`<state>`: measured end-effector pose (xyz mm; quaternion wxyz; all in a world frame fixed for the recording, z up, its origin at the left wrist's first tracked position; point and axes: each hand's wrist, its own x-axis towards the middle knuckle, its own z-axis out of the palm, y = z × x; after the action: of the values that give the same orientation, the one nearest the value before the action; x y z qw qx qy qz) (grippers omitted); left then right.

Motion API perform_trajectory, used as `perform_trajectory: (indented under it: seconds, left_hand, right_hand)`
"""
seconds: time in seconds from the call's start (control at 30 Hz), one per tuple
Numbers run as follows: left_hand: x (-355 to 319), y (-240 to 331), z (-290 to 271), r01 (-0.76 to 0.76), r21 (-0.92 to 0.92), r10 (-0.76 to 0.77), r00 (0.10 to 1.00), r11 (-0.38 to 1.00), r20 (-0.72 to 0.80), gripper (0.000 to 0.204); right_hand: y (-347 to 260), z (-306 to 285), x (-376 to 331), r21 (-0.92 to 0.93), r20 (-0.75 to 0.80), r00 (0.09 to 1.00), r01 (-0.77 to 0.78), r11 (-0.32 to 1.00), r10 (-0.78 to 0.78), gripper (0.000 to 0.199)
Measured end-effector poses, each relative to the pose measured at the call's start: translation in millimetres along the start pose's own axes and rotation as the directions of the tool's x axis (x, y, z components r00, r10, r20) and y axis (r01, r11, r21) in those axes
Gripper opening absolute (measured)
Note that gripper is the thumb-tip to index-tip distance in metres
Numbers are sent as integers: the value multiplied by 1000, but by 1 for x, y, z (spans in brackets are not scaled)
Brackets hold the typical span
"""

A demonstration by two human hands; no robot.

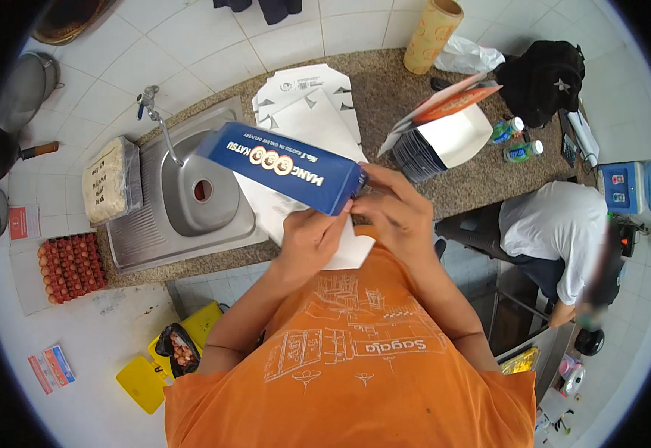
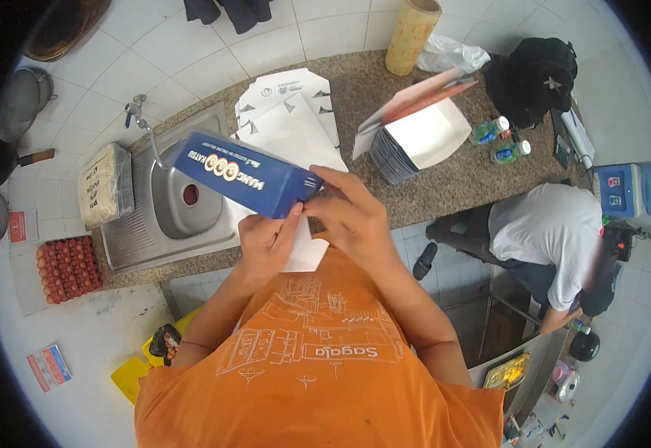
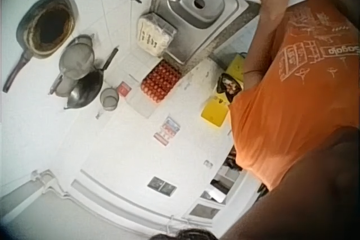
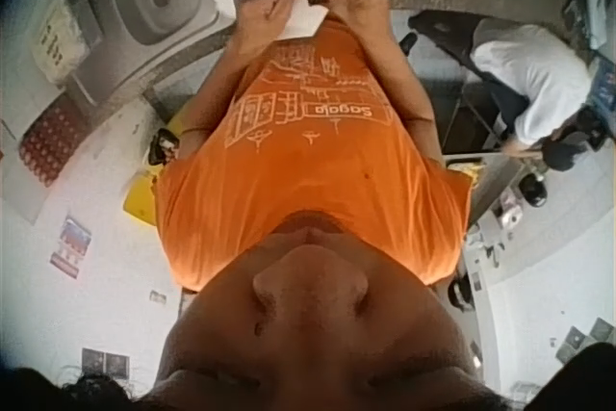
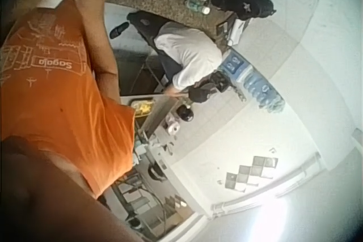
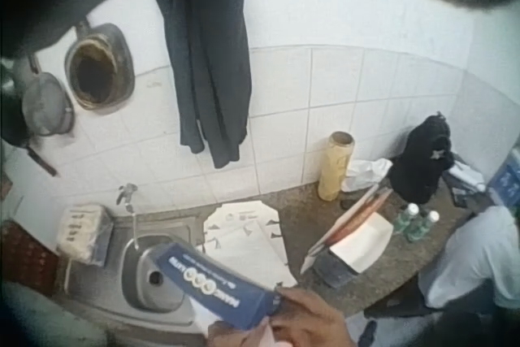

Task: Folding and assembling cardboard food take-out boxes.

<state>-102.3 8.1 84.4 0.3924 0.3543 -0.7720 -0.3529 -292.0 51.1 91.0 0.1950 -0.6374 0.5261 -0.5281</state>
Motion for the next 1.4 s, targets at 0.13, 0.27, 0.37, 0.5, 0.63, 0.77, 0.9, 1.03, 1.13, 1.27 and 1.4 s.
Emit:
perform_trajectory:
  seconds: [0.13,0.27,0.37,0.5,0.63,0.77,0.9,1.03,1.13,1.27,1.4]
  left_hand:
    - [2,-29,-8,-498,461,191,804,735,564,32]
    - [-9,-26,6,-637,524,69,670,566,739,44]
    - [17,-22,-11,-201,203,67,848,958,526,41]
    - [40,-25,-27,481,-869,-569,751,121,336,38]
    - [29,-40,-2,440,-891,-616,734,112,286,31]
    - [34,-3,28,97,-995,-708,703,-2,70,22]
    - [23,-17,10,140,-986,-565,823,92,64,24]
    - [6,-8,16,262,-964,-564,802,31,200,24]
    - [10,12,30,153,-988,-583,805,21,112,24]
    - [17,11,13,202,-978,-631,766,59,120,22]
    - [-6,-2,31,205,-979,-630,761,4,157,22]
  right_hand:
    - [-11,4,16,121,12,981,-193,974,193,54]
    - [-2,12,27,-99,-41,987,-160,982,157,72]
    - [4,15,26,-214,-103,994,-69,974,48,71]
    - [4,4,16,-379,467,837,480,791,-285,51]
    - [18,18,3,-244,308,857,492,836,-414,39]
    - [8,48,5,186,-294,943,-107,977,159,37]
    - [5,24,6,-109,144,989,-19,994,35,44]
    - [17,27,2,-84,109,986,133,988,-124,40]
    - [22,40,5,-93,-42,991,121,988,-126,38]
    - [19,41,5,-149,-27,984,173,974,-179,34]
    - [22,48,-2,-141,-65,982,168,976,-178,34]
